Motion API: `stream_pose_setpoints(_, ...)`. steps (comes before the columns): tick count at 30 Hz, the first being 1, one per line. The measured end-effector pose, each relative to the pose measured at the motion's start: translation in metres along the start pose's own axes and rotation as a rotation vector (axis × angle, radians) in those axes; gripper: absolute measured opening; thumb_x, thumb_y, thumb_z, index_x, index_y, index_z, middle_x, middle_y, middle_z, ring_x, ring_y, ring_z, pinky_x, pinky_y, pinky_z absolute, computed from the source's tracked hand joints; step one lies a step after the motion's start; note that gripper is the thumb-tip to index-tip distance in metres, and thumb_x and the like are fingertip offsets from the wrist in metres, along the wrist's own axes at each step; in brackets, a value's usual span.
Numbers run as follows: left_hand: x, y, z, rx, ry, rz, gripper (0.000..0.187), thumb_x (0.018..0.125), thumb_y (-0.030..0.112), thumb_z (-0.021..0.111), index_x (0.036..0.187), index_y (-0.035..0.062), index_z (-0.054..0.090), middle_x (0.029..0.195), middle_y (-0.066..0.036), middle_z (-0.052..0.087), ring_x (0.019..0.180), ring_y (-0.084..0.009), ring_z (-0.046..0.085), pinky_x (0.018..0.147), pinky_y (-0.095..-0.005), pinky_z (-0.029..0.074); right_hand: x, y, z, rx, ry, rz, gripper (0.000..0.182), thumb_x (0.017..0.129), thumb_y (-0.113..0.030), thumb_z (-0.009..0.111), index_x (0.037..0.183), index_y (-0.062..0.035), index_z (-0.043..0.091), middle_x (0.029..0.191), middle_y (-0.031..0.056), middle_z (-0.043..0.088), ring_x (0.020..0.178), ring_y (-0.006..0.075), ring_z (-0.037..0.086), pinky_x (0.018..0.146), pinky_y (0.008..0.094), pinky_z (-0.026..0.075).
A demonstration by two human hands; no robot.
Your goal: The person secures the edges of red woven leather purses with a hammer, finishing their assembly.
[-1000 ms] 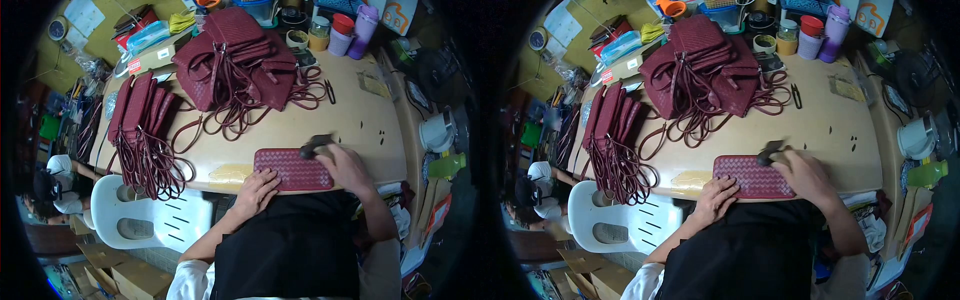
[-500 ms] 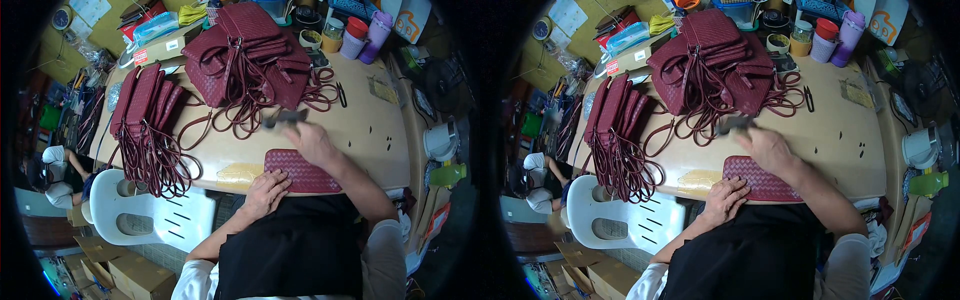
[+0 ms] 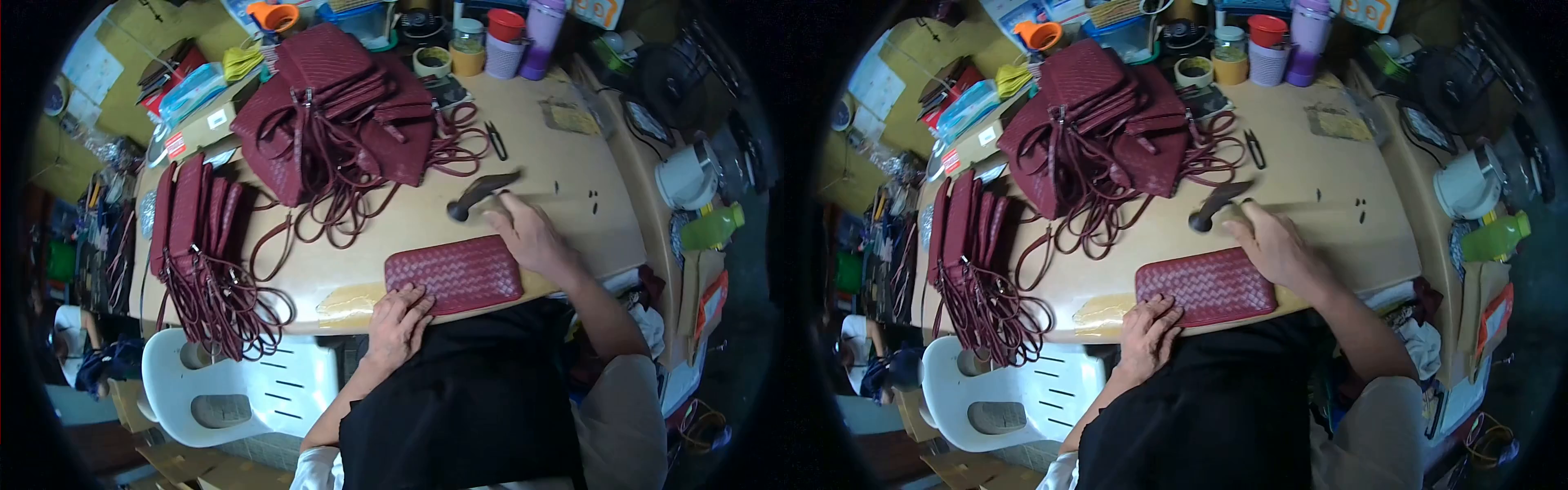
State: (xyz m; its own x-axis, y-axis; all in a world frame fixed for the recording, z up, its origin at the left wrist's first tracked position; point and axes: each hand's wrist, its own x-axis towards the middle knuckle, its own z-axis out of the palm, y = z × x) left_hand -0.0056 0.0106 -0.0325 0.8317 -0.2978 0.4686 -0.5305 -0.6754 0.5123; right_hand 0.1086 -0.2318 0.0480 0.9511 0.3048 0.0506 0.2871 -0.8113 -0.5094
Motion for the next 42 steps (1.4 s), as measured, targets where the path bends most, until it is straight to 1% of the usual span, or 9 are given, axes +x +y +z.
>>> stream_pose_setpoints(1,-0.001,0.001,0.001,-0.017,-0.003,0.007,0.035,0.073,0.01,0.074,0.107,0.0093,0.066,0.113,-0.009,0.062,0.109,-0.029,0.057,0.093,-0.0407,0.044,-0.007,0.005,-0.001,0.105,0.243,0.022,0.035,0.093,-0.035,0.055,0.105,-0.0023,0.057,0.089,0.0259,0.064,0.088,0.0443,0.06,0.079,0.0502,0.046)
stream_pose_setpoints(2,-0.002,0.002,0.001,0.007,-0.004,0.003,0.035,0.072,0.01,0.074,0.107,0.0096,0.066,0.113,-0.009,0.062,0.109,-0.0287,0.057,0.093,-0.0407,0.044,-0.016,0.014,-0.016,0.0,-0.058,0.117,0.036,0.093,-0.035,0.055,0.105,-0.0008,0.056,0.089,0.0263,0.063,0.088,0.0441,0.06,0.078,0.0494,0.046)
stream_pose_setpoints(5,0.002,0.001,0.002,0.038,-0.009,0.029,0.036,0.072,0.009,0.074,0.107,0.0108,0.066,0.113,-0.008,0.062,0.109,-0.0281,0.057,0.093,-0.0404,0.042,-0.028,0.019,-0.052,-0.068,-0.195,0.171,0.039,0.093,-0.036,0.055,0.106,0.0017,0.055,0.092,0.0276,0.061,0.09,0.0464,0.057,0.076,0.0494,0.044)
stream_pose_setpoints(9,0.001,0.003,0.003,0.068,0.003,0.018,0.038,0.071,0.009,0.074,0.108,0.0114,0.066,0.115,-0.007,0.061,0.108,-0.0274,0.057,0.091,-0.0393,0.041,-0.045,0.056,-0.022,0.145,0.191,0.265,0.041,0.093,-0.036,0.055,0.108,0.0015,0.055,0.097,0.0279,0.061,0.097,0.0452,0.057,0.08,0.0492,0.045)
stream_pose_setpoints(13,0.001,0.004,0.003,0.085,-0.018,0.008,0.04,0.071,0.009,0.074,0.11,0.0115,0.065,0.116,-0.007,0.061,0.11,-0.0276,0.055,0.093,-0.0402,0.04,-0.05,0.037,-0.059,-0.069,-0.051,0.168,0.037,0.093,-0.036,0.055,0.097,0.0005,0.052,0.086,0.0278,0.061,0.087,0.0482,0.057,0.075,0.0532,0.044)
stream_pose_setpoints(17,0.0,0.005,0.004,0.063,-0.009,-0.014,0.038,0.07,0.004,0.074,0.107,0.0091,0.066,0.113,-0.011,0.062,0.109,-0.0319,0.057,0.092,-0.0424,0.04,-0.044,0.048,-0.03,-0.087,-0.027,0.298,0.039,0.093,-0.039,0.054,0.096,-0.0002,0.052,0.086,0.0279,0.061,0.086,0.0474,0.058,0.075,0.0537,0.045)
stream_pose_setpoints(22,0.002,0.002,0.003,0.08,-0.013,0.001,0.04,0.07,0.008,0.075,0.109,0.0108,0.065,0.115,-0.008,0.061,0.109,-0.0281,0.056,0.092,-0.0401,0.04,-0.032,0.026,-0.049,-0.126,-0.063,0.13,0.039,0.093,-0.039,0.053,0.097,-0.0006,0.054,0.087,0.0262,0.063,0.086,0.046,0.06,0.076,0.0533,0.046)
stream_pose_setpoints(24,0.0,0.003,0.003,0.078,-0.011,0.004,0.04,0.07,0.008,0.075,0.108,0.0106,0.066,0.114,-0.007,0.061,0.109,-0.0283,0.056,0.092,-0.0404,0.04,-0.029,0.03,-0.032,-0.062,-0.032,0.299,0.039,0.092,-0.039,0.054,0.098,-0.0006,0.055,0.086,0.0251,0.064,0.086,0.0447,0.061,0.076,0.0519,0.047)
stream_pose_setpoints(42,0.001,0.003,0.004,0.05,0.022,-0.006,0.037,0.071,0.009,0.074,0.107,0.0117,0.066,0.113,-0.007,0.062,0.109,-0.0285,0.057,0.092,-0.0409,0.042,0.015,-0.015,0.0,-0.14,-0.179,-0.086,0.038,0.092,-0.038,0.055,0.099,-0.0009,0.058,0.087,0.0249,0.064,0.085,0.0431,0.062,0.076,0.0502,0.048)
